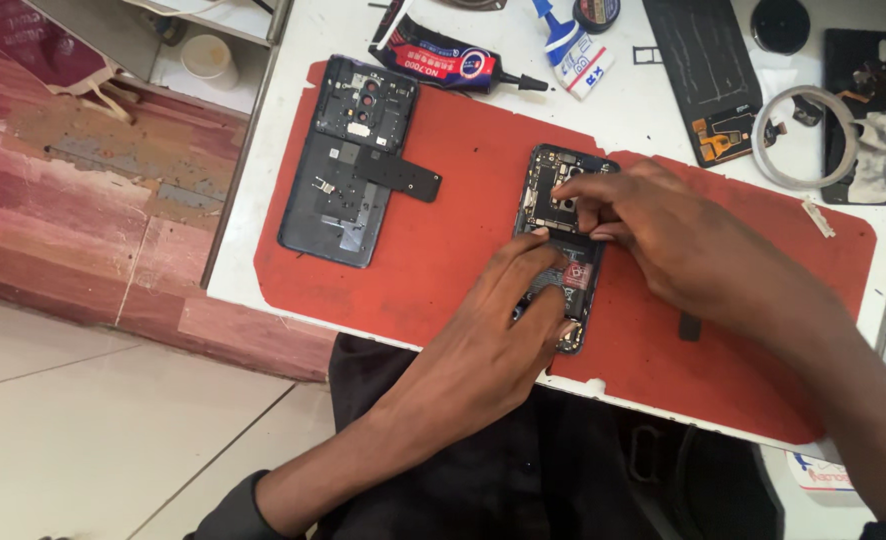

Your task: The person is repairing a disassembled smartphone on a red work mat. They use a screwdriver to tighten screws on the camera module and then carefully connect a flexible ribbon cable to the motherboard. The person handles the phone and internal components with precision, ensuring the parts are securely attached.

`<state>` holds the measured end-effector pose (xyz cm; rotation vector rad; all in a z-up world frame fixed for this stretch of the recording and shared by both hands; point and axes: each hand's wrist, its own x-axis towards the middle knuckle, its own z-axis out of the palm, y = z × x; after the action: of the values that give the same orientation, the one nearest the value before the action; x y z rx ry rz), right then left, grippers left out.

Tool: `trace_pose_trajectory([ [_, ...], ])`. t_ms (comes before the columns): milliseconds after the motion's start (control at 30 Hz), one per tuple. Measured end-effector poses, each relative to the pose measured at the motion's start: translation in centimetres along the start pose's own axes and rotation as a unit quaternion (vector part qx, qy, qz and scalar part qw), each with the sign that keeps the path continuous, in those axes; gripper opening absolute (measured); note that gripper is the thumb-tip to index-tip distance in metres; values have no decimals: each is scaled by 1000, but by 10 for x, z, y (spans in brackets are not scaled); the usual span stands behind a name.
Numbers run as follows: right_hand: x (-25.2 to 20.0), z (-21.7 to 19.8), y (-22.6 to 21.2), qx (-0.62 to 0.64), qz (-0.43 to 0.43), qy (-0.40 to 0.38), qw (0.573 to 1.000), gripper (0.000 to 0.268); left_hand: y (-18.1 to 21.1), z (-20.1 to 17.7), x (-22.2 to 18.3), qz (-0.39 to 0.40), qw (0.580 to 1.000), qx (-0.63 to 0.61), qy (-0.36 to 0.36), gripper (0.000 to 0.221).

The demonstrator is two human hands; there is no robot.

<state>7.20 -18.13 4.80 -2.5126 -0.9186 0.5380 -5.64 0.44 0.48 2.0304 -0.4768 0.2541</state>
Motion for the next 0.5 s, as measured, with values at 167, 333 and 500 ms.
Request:
trace_pose_trajectory([
  [167,-2,-3,-4,-124,-126,23,984,68,-2,0,0,1,1000,8,-6,17],
  [333,-2,-8,-15,-150,-142,-20,978,85,-1,-2,0,-3,1000,3,-14,15],
  [500,-5,-7,-20,-175,-124,-6,977,93,-2,-1,-1,-3,1000,7,-17,15],
])
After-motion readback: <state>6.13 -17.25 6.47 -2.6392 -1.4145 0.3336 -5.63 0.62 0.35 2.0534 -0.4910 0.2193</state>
